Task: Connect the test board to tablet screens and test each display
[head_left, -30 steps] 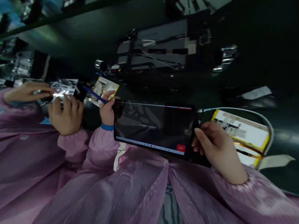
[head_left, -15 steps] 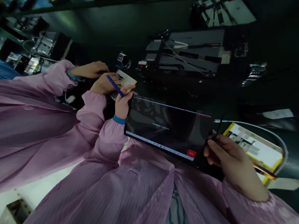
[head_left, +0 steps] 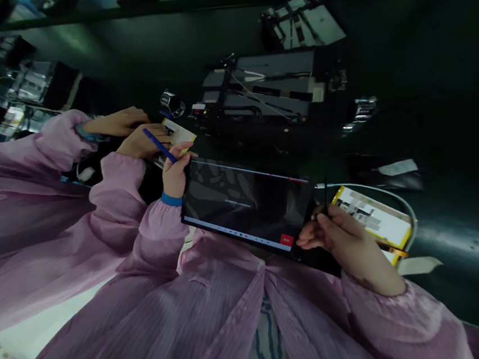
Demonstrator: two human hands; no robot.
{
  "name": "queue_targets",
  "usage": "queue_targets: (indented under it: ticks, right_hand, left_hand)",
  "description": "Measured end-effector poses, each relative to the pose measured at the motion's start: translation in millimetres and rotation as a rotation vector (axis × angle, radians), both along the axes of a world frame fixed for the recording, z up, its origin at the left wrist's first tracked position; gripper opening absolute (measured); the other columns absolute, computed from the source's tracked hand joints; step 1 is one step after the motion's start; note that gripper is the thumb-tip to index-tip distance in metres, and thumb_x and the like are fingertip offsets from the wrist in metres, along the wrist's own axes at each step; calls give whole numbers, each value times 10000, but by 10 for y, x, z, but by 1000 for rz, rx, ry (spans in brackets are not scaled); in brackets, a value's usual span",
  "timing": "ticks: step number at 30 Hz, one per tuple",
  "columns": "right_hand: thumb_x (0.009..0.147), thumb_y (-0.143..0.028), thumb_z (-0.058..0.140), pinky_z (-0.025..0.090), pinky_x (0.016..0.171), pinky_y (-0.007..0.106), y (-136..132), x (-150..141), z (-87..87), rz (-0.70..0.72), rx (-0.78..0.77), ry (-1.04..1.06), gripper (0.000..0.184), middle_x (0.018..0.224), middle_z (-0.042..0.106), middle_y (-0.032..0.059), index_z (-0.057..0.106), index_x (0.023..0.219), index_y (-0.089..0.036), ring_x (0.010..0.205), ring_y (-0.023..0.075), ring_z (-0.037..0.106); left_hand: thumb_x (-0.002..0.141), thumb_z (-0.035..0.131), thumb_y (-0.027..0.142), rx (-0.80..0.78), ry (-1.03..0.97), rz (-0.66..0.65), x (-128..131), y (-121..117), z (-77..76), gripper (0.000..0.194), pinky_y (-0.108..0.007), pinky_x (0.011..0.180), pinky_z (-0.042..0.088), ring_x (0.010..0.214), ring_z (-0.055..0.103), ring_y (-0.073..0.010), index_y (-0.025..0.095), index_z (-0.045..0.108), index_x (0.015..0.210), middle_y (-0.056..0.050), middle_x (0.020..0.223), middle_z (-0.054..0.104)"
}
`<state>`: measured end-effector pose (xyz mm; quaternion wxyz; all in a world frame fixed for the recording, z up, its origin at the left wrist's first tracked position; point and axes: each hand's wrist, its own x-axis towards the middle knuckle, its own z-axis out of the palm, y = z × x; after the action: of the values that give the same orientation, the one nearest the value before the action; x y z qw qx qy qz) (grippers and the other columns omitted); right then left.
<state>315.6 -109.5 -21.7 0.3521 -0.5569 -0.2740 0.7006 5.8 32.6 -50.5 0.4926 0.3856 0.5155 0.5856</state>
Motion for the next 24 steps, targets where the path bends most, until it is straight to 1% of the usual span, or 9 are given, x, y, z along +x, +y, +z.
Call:
queue_targets:
  ticks: [3,6,9,11,13,17,19,21,24]
  right_hand:
    - [711,-657,653,612,640,362,-15,73,49,-57,32,-42,492,796,721,60,442,829,-229,692,213,713]
    - [725,-650,645,573,514,295,-28,144,112,-18,77,-179,478,697,673,27,477,827,-215,550,167,660]
    - [747,-613,637,386,344,209,-21,196,162,-15,147,-338,433,468,488,-55,551,823,-195,362,96,465]
    - [760,-571,637,284,321,203,8,227,180,-46,183,-419,394,430,421,-74,588,833,-187,330,73,367]
    - [764,-520,649,289,335,216,67,261,182,-107,208,-454,346,456,464,-61,591,855,-191,342,80,386]
    - [790,-391,629,417,420,270,238,340,107,-268,321,-550,273,704,668,35,559,991,-219,520,168,594]
    - [816,-309,577,462,494,306,312,361,23,-223,432,-721,188,847,706,71,573,983,-222,623,195,637]
    - [816,-216,535,479,581,351,370,360,-82,-87,606,-1006,120,870,707,81,614,905,-206,685,215,633]
    - [797,-116,526,463,670,401,428,344,-223,127,868,-1384,164,869,692,104,675,838,-170,776,251,605]
  left_hand:
    - [654,726,204,-11,6,48,3,20,31,213,-241,599,461,647,608,-157,161,650,848,0,617,572]
    - [659,708,153,12,24,58,7,27,31,183,-232,577,446,624,586,-141,147,672,838,-13,626,602]
    - [644,678,134,30,20,48,7,24,12,196,-239,544,436,566,551,-129,156,686,839,-16,619,642]
    - [621,686,153,35,11,27,7,21,2,232,-248,541,441,545,550,-133,161,686,853,-11,610,650]
    - [600,713,190,46,7,4,12,19,2,272,-259,553,451,557,571,-149,162,681,869,-9,592,639]
    - [580,760,292,43,49,6,43,22,26,323,-253,550,445,598,606,-170,172,658,863,-3,580,616]
    - [588,760,307,33,65,15,64,26,45,311,-253,551,452,577,602,-160,180,652,851,7,583,616]
    - [596,739,253,28,49,22,86,26,63,255,-254,562,467,556,597,-151,185,656,827,16,572,618]
    - [593,672,154,26,15,28,114,19,76,221,-257,564,482,535,590,-144,187,668,812,18,570,639]
